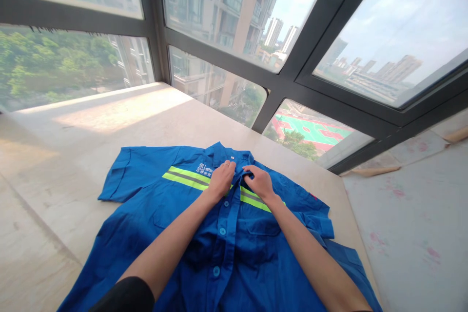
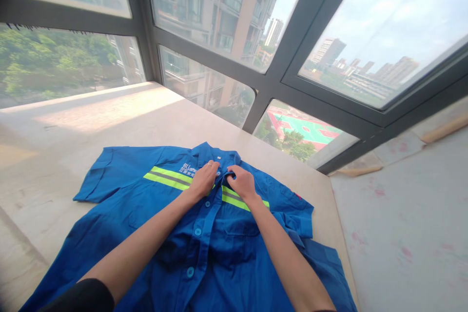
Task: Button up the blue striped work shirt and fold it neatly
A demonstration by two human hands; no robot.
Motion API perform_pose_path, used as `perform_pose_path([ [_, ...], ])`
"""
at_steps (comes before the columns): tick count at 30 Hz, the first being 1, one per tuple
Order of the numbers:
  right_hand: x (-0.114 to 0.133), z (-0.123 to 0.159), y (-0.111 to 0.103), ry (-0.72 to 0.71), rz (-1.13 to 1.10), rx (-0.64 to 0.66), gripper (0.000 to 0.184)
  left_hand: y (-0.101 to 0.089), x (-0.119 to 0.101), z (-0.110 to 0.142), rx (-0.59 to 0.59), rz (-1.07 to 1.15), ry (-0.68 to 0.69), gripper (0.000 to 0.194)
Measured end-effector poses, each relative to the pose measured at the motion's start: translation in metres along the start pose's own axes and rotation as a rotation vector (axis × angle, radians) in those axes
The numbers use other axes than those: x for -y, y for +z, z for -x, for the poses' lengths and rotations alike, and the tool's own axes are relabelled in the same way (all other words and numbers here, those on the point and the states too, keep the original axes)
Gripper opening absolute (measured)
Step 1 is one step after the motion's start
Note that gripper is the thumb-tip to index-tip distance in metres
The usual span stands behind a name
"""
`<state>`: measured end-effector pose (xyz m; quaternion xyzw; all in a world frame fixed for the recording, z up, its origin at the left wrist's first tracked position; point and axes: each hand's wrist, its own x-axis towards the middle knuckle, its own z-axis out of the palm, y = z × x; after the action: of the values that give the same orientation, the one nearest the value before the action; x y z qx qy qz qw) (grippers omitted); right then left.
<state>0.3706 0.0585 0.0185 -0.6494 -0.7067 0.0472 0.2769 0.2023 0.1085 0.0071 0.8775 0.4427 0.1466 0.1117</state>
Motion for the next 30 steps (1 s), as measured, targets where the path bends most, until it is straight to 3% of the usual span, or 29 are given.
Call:
perform_pose_path([
  [3, 0.009, -0.012, 0.008, 0.095, 0.166, 0.097, 0.02, 0.009, 0.004, -0.001, 0.024, 0.057, -0.055, 0.024],
  [5, 0.01, -0.017, 0.015, 0.072, 0.189, 0.154, 0.024, 0.011, 0.008, -0.005, 0.044, 0.06, -0.063, 0.029],
  [10, -0.002, -0.019, 0.024, -0.049, 0.001, 0.188, 0.029, 0.008, 0.015, -0.013, 0.07, 0.114, -0.075, 0.032],
  [15, -0.013, -0.016, 0.015, -0.107, -0.203, 0.233, 0.019, 0.009, 0.018, -0.015, 0.02, 0.319, -0.168, 0.021],
  [18, -0.015, -0.014, 0.011, -0.098, -0.296, 0.209, 0.025, 0.008, 0.019, -0.015, -0.007, 0.444, -0.226, 0.014],
  [23, -0.007, -0.014, 0.014, -0.008, -0.19, 0.147, 0.043, 0.005, 0.02, -0.014, -0.034, 0.563, -0.271, 0.013],
  [30, 0.012, -0.012, 0.018, 0.2, -0.017, 0.127, 0.044, 0.009, 0.019, -0.014, -0.042, 0.528, -0.232, 0.016],
])
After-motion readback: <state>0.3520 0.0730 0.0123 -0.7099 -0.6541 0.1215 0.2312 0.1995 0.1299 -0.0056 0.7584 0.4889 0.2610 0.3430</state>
